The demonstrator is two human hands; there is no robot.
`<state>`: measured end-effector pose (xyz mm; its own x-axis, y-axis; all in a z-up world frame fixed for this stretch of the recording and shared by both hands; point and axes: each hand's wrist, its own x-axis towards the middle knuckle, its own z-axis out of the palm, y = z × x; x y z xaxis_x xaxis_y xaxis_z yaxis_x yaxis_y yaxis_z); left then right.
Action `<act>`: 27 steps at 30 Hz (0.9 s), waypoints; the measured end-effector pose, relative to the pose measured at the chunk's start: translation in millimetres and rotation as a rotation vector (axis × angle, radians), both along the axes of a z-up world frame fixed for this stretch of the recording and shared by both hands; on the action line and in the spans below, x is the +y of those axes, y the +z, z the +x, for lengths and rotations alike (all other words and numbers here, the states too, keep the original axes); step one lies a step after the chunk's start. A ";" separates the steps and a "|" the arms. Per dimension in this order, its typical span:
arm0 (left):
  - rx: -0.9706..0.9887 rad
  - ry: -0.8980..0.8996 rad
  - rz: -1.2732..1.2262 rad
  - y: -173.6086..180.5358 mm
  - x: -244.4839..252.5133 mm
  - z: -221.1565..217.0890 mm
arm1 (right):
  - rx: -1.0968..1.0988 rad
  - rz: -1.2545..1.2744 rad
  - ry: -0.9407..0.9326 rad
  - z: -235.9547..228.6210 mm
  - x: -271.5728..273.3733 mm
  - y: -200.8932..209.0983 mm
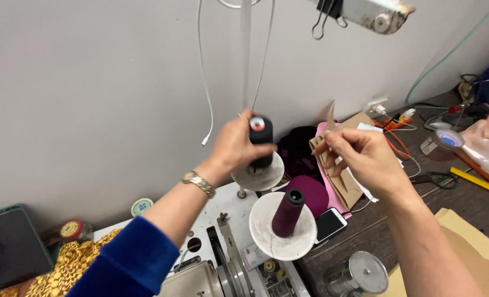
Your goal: Selecting a thread spool from a rack and threading an industrial sewing machine.
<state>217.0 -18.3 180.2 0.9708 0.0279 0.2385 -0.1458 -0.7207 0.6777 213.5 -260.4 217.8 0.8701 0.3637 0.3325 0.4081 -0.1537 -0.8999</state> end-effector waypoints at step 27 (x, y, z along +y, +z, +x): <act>-0.285 0.357 -1.144 6.5 107.3 -156.4 | -0.191 -0.913 0.279 85.2 99.5 -55.3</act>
